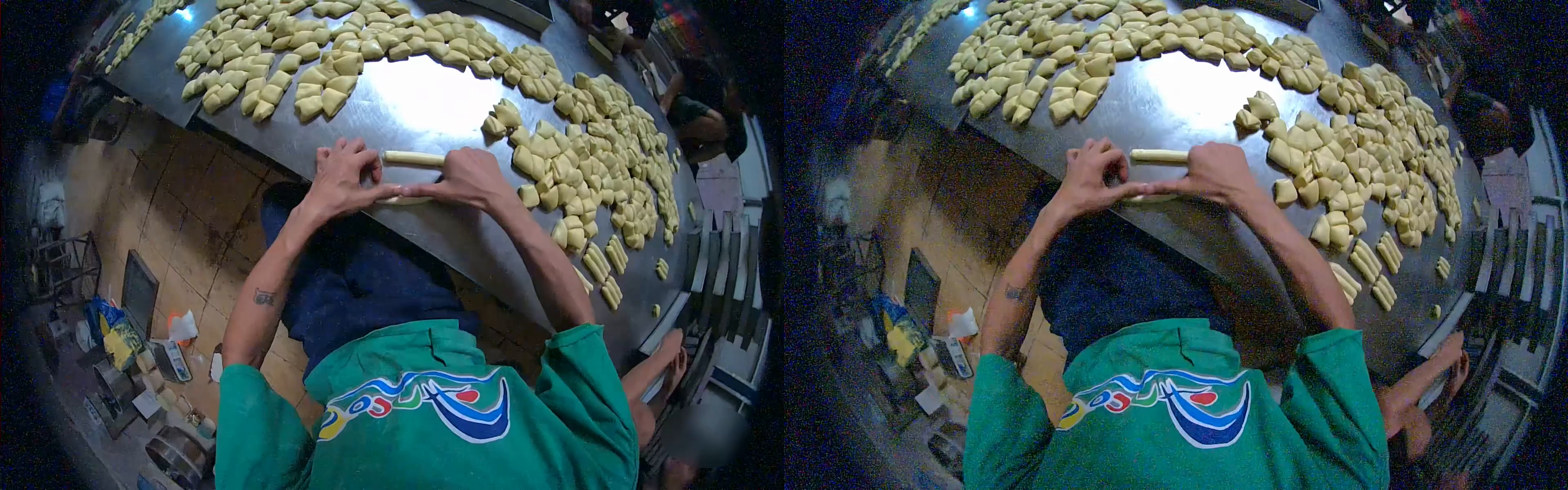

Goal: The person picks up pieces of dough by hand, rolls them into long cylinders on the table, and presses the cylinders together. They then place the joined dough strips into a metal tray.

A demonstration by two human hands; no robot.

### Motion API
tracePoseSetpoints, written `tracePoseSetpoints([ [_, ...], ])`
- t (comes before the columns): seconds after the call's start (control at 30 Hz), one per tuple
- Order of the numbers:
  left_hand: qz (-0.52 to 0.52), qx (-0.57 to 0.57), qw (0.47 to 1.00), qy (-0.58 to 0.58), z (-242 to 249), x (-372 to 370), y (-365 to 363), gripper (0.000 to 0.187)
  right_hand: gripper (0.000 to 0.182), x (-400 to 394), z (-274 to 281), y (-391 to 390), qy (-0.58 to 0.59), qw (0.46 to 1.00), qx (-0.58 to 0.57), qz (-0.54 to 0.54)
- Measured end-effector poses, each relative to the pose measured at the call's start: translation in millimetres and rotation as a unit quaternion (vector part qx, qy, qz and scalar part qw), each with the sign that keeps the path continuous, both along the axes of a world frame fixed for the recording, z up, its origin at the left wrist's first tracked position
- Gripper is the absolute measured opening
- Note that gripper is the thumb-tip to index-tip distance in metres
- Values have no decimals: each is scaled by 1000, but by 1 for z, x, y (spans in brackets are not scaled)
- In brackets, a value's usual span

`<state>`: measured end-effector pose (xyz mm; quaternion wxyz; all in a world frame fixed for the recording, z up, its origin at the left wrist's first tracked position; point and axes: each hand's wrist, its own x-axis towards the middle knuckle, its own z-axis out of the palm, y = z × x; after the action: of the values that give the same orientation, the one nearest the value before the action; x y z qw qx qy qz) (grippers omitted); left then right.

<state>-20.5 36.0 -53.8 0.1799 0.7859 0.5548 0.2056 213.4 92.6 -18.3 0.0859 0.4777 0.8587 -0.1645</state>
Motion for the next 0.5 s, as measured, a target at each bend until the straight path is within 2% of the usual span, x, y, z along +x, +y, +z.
tracePoseSetpoints([
  [0.03,-2,-3,1000,-1,-1,1,1,39,97,-5,2,-4,-21,1000,7,5],
  [0.1,16,-31,999,14,-1,0,5,45,96,-5,-4,-1,-12,1000,6,-20],
  [0.17,21,-3,1000,21,0,3,1,44,96,-2,-7,5,-1,999,13,-46],
  [0.23,28,21,999,25,-4,4,-2,43,90,5,-7,7,34,995,-54,-76],
  [0.3,23,62,998,15,-7,3,-4,39,84,7,-6,2,30,995,-55,-82],
  [0.43,16,11,1000,5,-3,4,0,40,70,10,-13,0,31,993,-44,-104],
  [0.5,67,6,998,-12,-3,8,-5,41,69,19,-10,-1,62,989,-58,-123],
])
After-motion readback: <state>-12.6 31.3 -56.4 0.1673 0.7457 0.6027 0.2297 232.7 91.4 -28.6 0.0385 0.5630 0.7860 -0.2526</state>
